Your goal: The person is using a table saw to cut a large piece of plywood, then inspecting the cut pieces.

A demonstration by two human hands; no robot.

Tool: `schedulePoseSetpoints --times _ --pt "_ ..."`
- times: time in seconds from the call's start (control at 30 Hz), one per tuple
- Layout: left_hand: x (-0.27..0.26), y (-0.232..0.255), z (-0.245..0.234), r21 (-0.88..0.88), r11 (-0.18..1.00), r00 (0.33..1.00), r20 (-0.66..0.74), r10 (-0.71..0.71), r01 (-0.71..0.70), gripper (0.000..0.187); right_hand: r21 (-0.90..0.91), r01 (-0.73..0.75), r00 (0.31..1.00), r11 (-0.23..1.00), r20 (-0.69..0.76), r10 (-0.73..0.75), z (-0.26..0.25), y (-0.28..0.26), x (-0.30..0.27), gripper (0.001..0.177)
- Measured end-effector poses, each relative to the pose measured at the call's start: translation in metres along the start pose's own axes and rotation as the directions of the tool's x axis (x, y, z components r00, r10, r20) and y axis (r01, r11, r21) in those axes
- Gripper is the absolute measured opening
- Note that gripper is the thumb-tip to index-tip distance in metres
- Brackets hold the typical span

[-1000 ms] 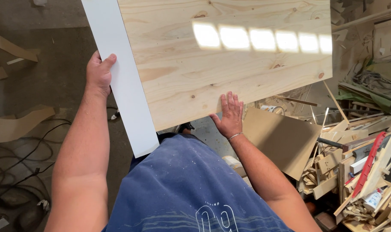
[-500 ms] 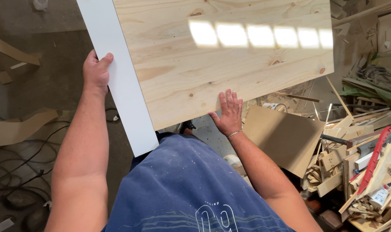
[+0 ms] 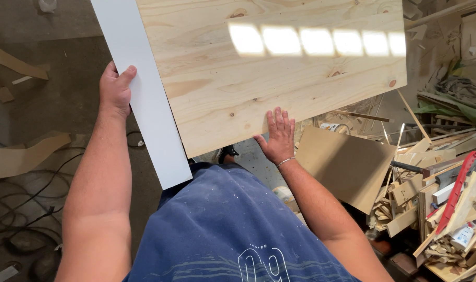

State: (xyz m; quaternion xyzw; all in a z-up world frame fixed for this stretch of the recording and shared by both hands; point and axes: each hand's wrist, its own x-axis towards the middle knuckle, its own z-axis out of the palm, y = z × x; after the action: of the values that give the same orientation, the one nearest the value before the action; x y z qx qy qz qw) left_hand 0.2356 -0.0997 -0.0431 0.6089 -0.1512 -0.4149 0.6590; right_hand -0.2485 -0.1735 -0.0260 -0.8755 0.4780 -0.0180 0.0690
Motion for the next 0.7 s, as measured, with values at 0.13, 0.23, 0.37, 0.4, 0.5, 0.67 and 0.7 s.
schedulePoseSetpoints --times 0.13,0.23,0.37,0.4,0.5,0.67,0.7 --pt "0.003 -0.003 0.0 -0.034 0.999 1.0 -0.003 -0.018 0.018 0.025 0.004 0.002 1.0 1.0 0.005 -0.002 -0.002 -0.002 0.001 0.096" --pt "0.003 -0.005 0.0 -0.047 0.998 1.0 0.0 -0.03 0.03 0.023 -0.001 0.0 1.0 1.0 0.01 0.0 -0.002 -0.001 0.001 0.096" --pt "-0.002 0.001 0.002 -0.053 0.998 1.0 0.0 -0.029 0.029 0.024 0.005 0.001 1.0 1.0 0.02 -0.002 -0.003 -0.001 0.0 0.096" --pt "-0.003 0.003 0.003 -0.056 0.998 1.0 0.001 -0.027 0.027 0.024 0.011 -0.003 1.0 1.0 0.027 0.002 -0.003 -0.002 0.001 0.097" --pt "-0.001 -0.001 0.003 -0.068 0.997 1.0 -0.006 -0.026 0.026 0.025 0.011 -0.001 1.0 1.0 0.023 0.0 -0.003 -0.002 0.001 0.097" --pt "0.004 -0.01 -0.002 -0.054 0.998 1.0 -0.003 -0.026 0.026 0.025 0.004 0.001 1.0 1.0 0.018 -0.001 -0.004 -0.003 0.001 0.096" --pt "0.005 -0.013 -0.004 -0.052 0.998 1.0 -0.003 -0.024 0.024 0.026 0.002 0.003 1.0 1.0 0.017 -0.003 -0.005 -0.003 0.001 0.096"
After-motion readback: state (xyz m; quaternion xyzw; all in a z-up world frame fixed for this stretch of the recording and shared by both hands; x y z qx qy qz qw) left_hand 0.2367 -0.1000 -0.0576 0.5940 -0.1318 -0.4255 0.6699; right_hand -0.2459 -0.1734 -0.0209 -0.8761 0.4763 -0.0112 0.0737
